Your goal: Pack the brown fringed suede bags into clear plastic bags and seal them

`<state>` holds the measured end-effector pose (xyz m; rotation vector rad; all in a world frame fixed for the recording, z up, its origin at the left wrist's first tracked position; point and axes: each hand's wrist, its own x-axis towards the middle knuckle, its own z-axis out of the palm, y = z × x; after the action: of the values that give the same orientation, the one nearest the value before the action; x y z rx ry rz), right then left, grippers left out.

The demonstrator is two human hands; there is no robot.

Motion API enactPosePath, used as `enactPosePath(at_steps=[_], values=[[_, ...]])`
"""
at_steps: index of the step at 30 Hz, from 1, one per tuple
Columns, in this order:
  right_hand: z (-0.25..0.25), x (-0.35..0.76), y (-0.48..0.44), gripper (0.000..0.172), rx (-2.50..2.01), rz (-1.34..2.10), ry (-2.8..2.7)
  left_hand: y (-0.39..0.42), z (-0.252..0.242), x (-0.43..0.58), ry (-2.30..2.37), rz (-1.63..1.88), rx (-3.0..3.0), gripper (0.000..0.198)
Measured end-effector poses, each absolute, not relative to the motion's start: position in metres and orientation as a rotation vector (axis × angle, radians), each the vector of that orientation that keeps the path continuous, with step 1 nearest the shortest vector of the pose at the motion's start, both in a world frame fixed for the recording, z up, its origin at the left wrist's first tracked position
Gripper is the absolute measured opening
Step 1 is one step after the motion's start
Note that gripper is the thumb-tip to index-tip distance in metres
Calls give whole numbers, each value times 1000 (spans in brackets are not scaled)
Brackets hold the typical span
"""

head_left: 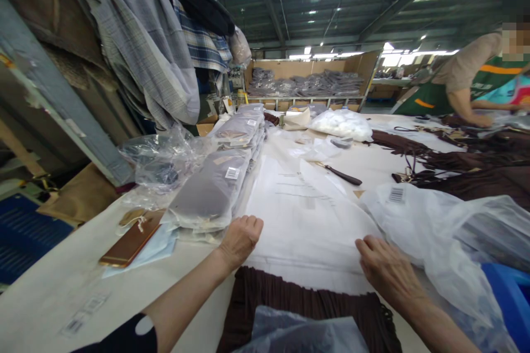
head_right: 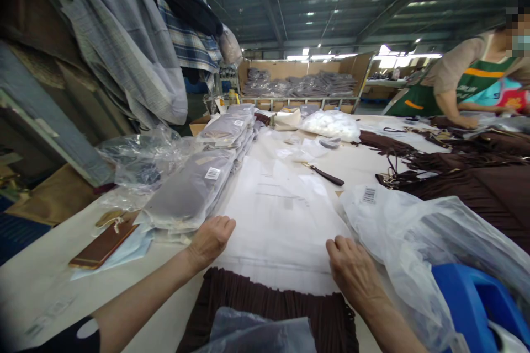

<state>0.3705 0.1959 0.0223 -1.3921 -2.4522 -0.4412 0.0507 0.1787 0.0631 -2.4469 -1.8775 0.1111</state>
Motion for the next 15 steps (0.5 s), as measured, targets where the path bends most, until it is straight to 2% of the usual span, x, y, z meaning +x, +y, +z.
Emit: enactPosePath(at_steps=[4, 9, 12, 15], values=[[23, 383, 186, 25, -1665, -239, -2301, 174, 58, 42, -1985, 35, -2415, 26], [18, 392, 176, 22, -1868, 183, -1901, 169, 49, 39, -2288, -226, -2297, 30], [13, 396, 175, 18, -1909, 467, -1539, 165, 44, 38, -2502, -543, -2171, 24], [8, 391, 172, 33, -1829, 774, -1184, 163, 36, 37, -2693, -1014, -2005, 20]])
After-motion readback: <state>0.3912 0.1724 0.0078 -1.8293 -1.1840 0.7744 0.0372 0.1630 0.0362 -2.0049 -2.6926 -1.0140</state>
